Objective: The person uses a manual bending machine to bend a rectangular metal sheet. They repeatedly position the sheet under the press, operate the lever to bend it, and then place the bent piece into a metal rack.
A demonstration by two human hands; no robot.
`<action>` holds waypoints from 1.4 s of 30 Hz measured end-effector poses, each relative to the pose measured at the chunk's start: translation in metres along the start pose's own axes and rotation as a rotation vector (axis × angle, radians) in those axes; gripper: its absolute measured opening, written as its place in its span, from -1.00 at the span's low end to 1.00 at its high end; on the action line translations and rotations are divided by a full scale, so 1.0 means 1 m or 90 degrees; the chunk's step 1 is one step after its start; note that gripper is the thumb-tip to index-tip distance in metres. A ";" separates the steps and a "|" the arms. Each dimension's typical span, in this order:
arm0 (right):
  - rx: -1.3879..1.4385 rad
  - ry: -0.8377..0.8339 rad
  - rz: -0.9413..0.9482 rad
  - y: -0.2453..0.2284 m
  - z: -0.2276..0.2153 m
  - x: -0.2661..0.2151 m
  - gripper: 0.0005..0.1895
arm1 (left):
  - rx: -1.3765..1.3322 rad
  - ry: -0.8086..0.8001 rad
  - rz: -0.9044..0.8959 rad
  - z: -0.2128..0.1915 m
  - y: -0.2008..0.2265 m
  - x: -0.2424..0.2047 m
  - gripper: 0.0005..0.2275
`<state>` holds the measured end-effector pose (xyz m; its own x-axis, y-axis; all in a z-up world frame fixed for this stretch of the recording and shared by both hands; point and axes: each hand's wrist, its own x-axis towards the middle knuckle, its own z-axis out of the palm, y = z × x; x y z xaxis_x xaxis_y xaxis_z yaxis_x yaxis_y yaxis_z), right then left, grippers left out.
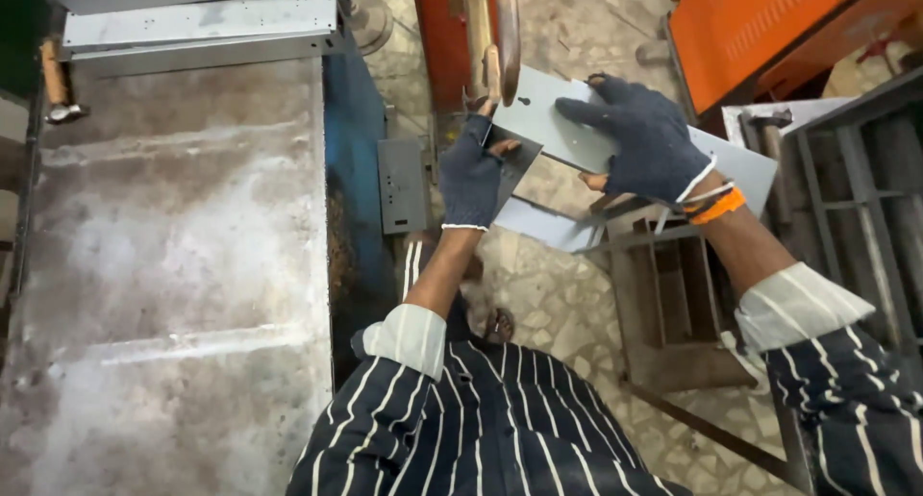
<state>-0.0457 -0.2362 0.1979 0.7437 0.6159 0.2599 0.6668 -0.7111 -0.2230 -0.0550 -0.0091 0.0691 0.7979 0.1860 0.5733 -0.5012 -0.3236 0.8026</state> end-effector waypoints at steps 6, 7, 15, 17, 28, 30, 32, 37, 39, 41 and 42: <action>-0.034 -0.005 -0.055 0.023 0.018 -0.006 0.03 | 0.104 0.060 -0.027 0.011 -0.002 -0.013 -0.40; -0.035 -0.002 -0.061 0.022 0.016 -0.002 0.03 | 0.106 0.065 -0.023 0.010 0.003 -0.008 -0.40; -0.077 -0.040 -0.014 0.010 0.007 0.002 0.02 | 0.091 -0.006 -0.280 0.008 0.032 -0.009 -0.38; -0.064 -0.031 -0.019 0.009 0.004 0.002 0.02 | 0.075 0.013 -0.214 0.007 0.029 -0.010 -0.38; -0.059 -0.032 -0.021 0.000 0.002 0.003 -0.05 | 0.090 -0.019 -0.082 -0.006 0.031 -0.010 -0.32; -0.069 -0.043 0.004 -0.002 0.000 0.004 -0.03 | -0.044 -0.067 -0.240 -0.011 0.042 -0.009 -0.20; -0.065 -0.036 0.006 -0.006 0.006 0.000 -0.02 | -0.096 -0.064 -0.236 -0.013 0.040 -0.010 -0.21; -0.074 -0.008 0.026 -0.016 0.008 -0.010 0.01 | -0.056 -0.072 -0.145 -0.013 0.033 -0.009 -0.36; -0.063 0.008 0.059 -0.024 0.010 -0.015 0.00 | -0.027 -0.098 -0.196 -0.014 0.034 -0.008 -0.42; -0.055 0.012 0.086 -0.035 0.011 -0.019 -0.01 | -0.024 -0.085 -0.157 -0.013 0.030 -0.009 -0.43; -0.046 0.015 0.114 -0.041 0.011 -0.019 -0.02 | -0.021 -0.073 -0.120 -0.013 0.027 -0.007 -0.44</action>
<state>-0.0867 -0.2156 0.1919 0.8480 0.4703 0.2442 0.5187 -0.8312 -0.2004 -0.0786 -0.0074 0.0886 0.9102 0.1333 0.3921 -0.3492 -0.2622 0.8996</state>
